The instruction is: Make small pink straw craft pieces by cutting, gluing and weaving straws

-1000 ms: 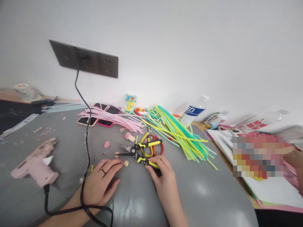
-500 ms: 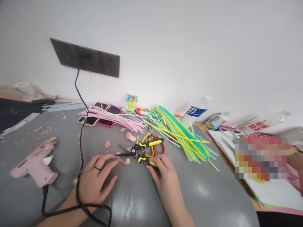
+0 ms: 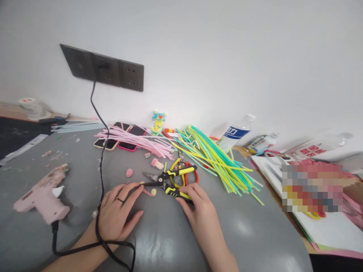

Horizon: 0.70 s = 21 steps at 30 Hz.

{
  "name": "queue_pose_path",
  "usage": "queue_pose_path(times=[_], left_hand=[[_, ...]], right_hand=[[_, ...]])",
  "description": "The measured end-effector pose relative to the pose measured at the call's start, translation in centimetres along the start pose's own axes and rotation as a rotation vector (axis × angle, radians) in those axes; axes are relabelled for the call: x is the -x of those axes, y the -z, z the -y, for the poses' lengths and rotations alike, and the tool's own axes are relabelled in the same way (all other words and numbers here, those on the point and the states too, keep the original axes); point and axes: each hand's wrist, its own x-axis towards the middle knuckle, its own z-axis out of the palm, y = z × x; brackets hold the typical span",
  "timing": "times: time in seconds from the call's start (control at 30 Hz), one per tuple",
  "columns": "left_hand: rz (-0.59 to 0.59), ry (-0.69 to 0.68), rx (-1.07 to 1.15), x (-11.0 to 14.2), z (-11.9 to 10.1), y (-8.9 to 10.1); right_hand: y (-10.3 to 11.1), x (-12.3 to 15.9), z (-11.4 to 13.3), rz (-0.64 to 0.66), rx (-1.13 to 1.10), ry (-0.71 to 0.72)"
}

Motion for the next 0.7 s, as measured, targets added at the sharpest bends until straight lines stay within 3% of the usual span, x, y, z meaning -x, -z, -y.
queue_pose_path(times=[0.43, 0.7], left_hand=[[0.032, 0.041, -0.054, 0.0, -0.4, 0.2], [-0.029, 0.043, 0.089, -0.6, -0.3, 1.0]], right_hand=[[0.5, -0.4, 0.4, 0.06, -0.027, -0.076], [1.2, -0.8, 1.0, 0.039, -0.037, -0.074]])
